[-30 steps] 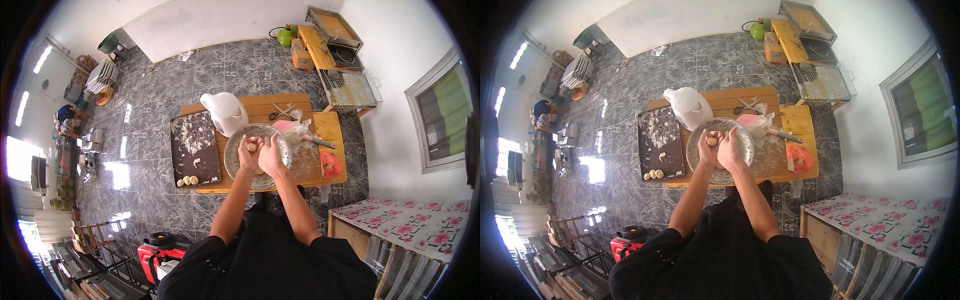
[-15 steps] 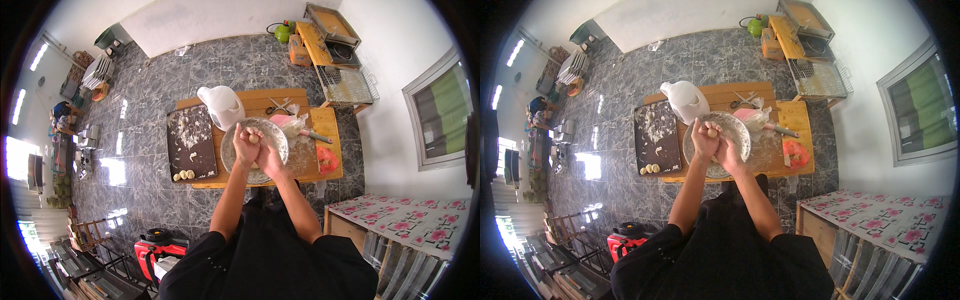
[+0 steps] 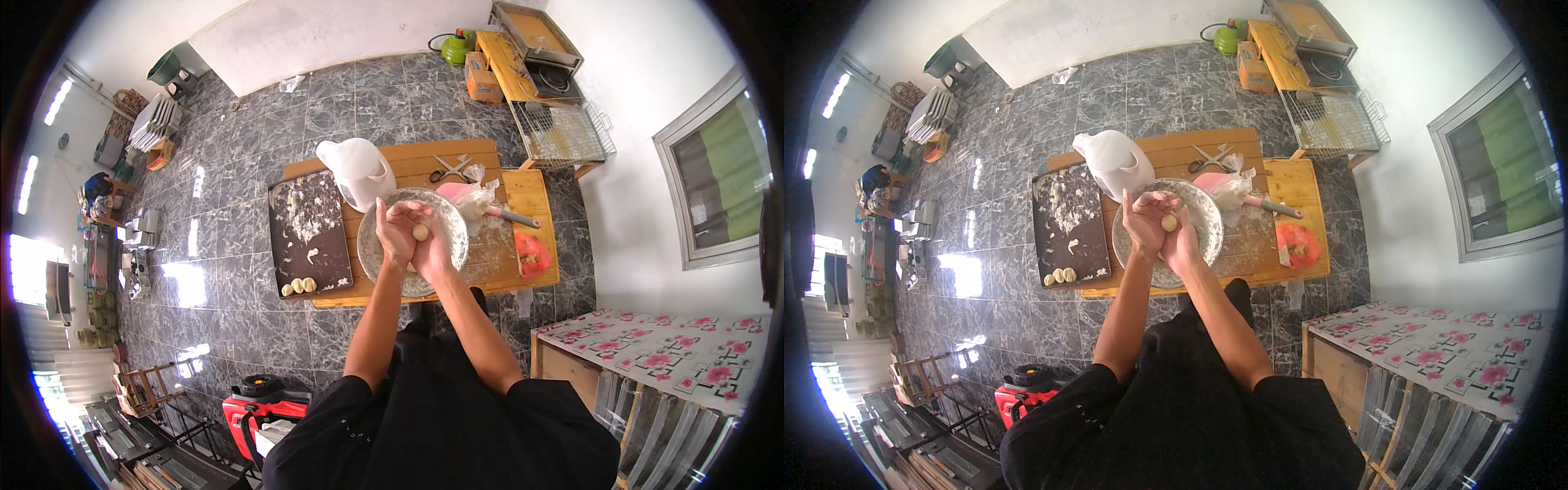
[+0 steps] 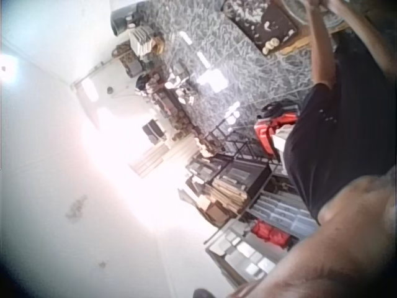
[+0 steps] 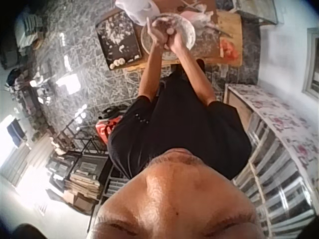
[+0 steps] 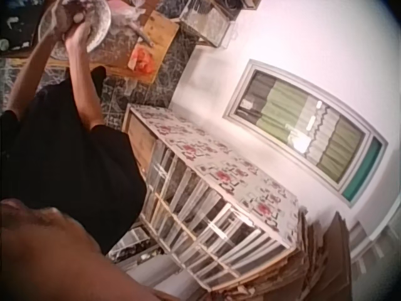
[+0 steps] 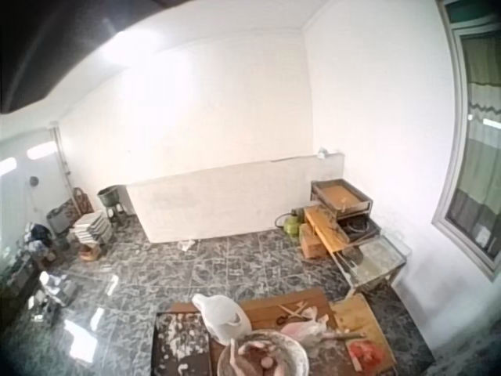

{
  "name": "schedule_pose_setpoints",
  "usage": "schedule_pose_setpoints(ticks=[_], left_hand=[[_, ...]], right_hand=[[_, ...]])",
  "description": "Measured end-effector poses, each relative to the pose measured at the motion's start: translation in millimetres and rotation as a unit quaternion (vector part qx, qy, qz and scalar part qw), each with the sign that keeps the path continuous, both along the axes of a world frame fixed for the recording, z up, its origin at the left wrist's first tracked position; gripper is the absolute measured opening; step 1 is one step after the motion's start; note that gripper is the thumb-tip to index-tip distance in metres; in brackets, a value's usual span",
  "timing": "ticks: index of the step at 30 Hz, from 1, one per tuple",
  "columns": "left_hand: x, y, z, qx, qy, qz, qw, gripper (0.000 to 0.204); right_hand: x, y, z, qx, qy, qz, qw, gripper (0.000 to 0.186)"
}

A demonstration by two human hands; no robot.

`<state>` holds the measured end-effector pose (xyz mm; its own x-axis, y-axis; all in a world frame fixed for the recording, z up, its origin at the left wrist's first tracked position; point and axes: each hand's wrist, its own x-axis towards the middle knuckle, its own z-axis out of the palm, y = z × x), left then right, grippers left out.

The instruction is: The person shapes pieces of dough into balls by hand, presses a fork onto them to create a pattern, and places them onto a tray.

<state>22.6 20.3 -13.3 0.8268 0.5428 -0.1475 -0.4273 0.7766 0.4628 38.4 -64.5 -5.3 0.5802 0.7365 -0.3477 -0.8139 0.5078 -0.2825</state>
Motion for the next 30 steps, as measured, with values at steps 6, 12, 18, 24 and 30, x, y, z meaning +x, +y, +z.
schedule_pose_setpoints(ticks=[6, 12, 18, 24, 30], left_hand=[[-6, -2, 11, -0.004, -0.041, 0.012, 0.999, 0.068], [-19, 5, 15, 0.006, -0.093, 0.012, 0.996, 0.065], [-30, 8, 26, 0.082, -0.043, 0.057, 0.994, 0.051], [-36, -3, 23, 0.562, 0.265, 0.164, 0.766, 0.033], [-29, -48, -13, 0.595, 0.332, 0.103, 0.725, 0.032]], right_hand=[[6, 5, -9, 0.024, -0.015, 0.017, 0.999, 0.049], [9, 10, -2, 0.041, 0.050, 0.071, 0.995, 0.042], [14, 9, -38, 0.066, 0.055, 0.026, 0.996, 0.037], [14, 3, -48, 0.055, 0.071, 0.065, 0.994, 0.039], [-1, 1, -53, 0.094, 0.041, 0.130, 0.986, 0.052]])
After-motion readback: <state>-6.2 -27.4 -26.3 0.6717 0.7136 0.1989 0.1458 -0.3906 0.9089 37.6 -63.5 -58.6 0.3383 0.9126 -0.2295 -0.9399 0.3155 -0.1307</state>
